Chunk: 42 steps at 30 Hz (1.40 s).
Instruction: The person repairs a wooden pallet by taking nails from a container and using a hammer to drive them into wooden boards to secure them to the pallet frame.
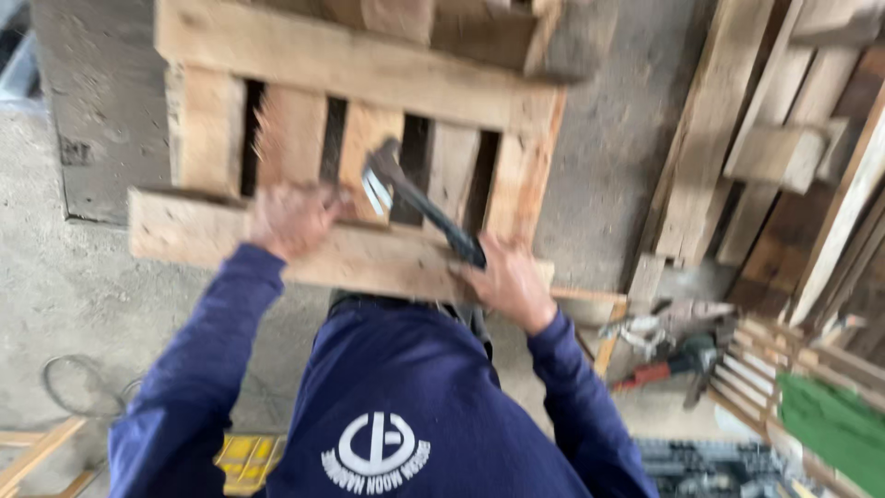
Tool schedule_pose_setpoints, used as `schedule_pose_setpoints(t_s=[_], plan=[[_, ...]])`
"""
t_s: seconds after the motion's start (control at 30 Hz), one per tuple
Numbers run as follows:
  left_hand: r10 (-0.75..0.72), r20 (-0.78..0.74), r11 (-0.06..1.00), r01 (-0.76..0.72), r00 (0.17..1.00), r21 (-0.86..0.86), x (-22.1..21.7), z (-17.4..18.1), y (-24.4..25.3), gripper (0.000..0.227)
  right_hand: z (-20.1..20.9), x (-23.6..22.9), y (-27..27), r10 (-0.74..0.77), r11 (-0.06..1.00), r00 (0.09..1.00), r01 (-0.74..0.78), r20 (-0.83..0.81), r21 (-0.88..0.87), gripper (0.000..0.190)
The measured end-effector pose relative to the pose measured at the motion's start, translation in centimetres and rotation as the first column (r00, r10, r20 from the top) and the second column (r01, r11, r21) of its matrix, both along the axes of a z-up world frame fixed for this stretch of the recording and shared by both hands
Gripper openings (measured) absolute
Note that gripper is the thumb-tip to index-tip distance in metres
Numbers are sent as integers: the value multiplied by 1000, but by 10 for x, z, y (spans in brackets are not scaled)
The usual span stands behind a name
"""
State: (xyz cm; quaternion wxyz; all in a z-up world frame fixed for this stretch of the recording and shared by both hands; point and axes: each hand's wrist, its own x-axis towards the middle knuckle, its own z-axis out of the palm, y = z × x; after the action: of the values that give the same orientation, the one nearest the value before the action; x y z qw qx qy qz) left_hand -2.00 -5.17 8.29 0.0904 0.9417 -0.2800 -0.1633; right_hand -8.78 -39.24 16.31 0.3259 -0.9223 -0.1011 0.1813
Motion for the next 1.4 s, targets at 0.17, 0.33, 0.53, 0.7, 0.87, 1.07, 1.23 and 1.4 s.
schedule_pose_setpoints(t_s=[0.17, 0.33, 0.53, 0.7, 0.87, 1.07, 1.23, 1.4], plan=[[194, -132, 978, -202, 972, -52, -77, -27, -60, 39, -11, -50, -54, -129, 982, 943, 79, -308, -170, 45], [272, -146, 952, -288, 951, -105, -94, -27, -98, 31, -47, -77, -83, -222, 968, 946, 185, -238, -169, 45], [426, -127, 829, -443, 896, -342, -99, -16, -98, 27, -36, -76, -91, -245, 967, 901, 203, -358, -151, 48], [773, -241, 408, -751, 587, -519, -105, -29, -83, 28, -47, -21, -80, 112, 978, 982, -137, -155, -160, 49], [959, -185, 80, -828, 217, -555, -34, -110, -22, 32, -97, 14, -57, 176, 980, 975, -187, 132, 69, 52], [965, 165, 244, -932, 205, -267, 37, -135, 40, 61, -186, 46, -133, -697, 714, 667, 677, 262, 177, 62], [927, -374, -76, -971, 14, -225, 47, -120, 48, 41, -190, 59, -143, -763, 632, 641, 767, 84, -113, 46], [804, -550, -206, -763, 225, -613, 24, -105, 53, 44, -122, 51, -119, -895, 438, 446, 864, 25, 251, 50]])
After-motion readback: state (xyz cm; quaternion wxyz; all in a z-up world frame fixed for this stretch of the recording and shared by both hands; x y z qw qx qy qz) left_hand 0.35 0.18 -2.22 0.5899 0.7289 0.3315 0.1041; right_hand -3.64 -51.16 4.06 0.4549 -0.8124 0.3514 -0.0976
